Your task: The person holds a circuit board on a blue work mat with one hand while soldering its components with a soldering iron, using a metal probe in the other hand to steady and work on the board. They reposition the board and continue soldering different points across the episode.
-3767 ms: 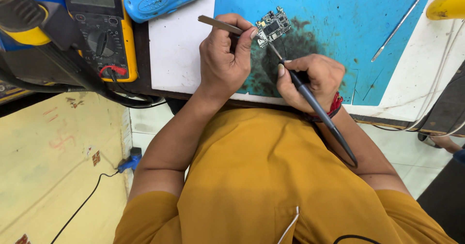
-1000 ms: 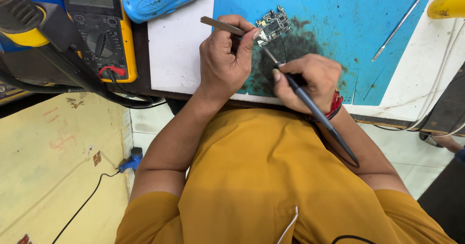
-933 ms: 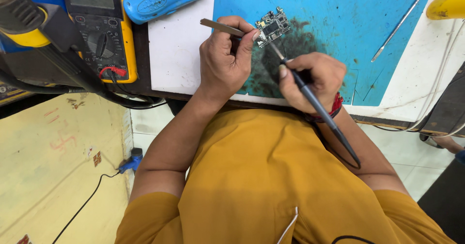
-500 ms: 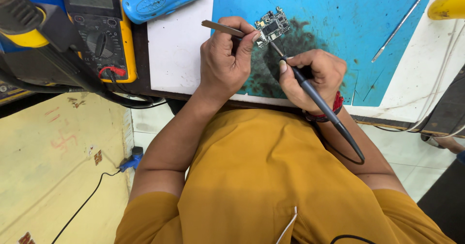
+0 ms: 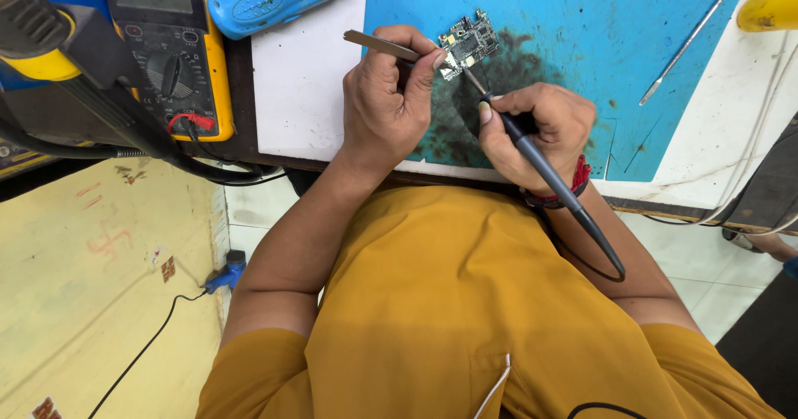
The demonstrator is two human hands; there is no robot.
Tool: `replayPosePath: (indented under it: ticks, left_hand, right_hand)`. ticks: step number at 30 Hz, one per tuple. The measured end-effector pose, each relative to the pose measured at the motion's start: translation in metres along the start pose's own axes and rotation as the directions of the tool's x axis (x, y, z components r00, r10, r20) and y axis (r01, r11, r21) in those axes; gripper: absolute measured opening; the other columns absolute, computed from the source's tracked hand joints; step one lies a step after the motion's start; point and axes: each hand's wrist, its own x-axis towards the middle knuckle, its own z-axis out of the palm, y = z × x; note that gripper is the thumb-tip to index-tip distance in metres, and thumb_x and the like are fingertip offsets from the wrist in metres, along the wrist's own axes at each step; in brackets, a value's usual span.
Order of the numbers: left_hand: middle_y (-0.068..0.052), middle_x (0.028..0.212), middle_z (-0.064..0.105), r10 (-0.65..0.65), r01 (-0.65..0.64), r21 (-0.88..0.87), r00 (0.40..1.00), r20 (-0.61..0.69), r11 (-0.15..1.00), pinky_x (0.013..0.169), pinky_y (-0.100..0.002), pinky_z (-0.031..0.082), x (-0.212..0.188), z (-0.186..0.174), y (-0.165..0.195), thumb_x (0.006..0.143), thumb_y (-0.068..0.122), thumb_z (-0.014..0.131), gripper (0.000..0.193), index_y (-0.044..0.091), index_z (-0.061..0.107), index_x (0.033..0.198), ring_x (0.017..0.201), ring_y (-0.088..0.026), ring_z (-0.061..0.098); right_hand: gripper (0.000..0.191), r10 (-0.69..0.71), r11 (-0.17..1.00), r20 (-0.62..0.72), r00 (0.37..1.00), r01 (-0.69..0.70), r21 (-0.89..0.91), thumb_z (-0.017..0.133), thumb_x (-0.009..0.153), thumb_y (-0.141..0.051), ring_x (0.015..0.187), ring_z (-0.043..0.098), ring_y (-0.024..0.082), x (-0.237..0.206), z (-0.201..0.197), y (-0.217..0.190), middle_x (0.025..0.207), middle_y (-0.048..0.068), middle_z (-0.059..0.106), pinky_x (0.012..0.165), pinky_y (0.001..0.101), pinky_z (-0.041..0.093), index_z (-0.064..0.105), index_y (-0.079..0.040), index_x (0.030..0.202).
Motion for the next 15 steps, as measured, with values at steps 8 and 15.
replayPosePath:
  ticks: [8,15]
  left_hand:
    - [0.0,0.08,0.064,0.001,-0.001,0.0,1.0,0.003,1.0,0.059,-0.022,0.046,0.0007,-0.0002,0.0003,0.109,0.009,0.067,0.011,0.005,0.057,0.11,0.066,-0.005,0.059]
    - [0.0,0.08,0.063,-0.009,0.009,-0.016,1.0,-0.002,1.0,0.061,-0.023,0.047,0.0013,-0.0004,0.0018,0.11,0.008,0.067,0.011,0.005,0.057,0.11,0.067,-0.006,0.058]
  right_hand:
    - [0.017,0.002,1.0,0.001,1.0,-0.002,0.005,0.082,0.09,0.0,0.06,0.062,0.016,-0.0009,0.0,0.0015,0.076,0.007,0.067,0.054,0.0258,0.044,0.065,-0.001,0.091]
    - [0.015,0.009,0.999,-0.062,0.998,-0.007,0.033,0.081,0.092,0.002,0.064,0.064,0.018,-0.0007,0.0016,-0.0002,0.081,0.01,0.069,0.055,0.0263,0.047,0.067,0.0,0.096]
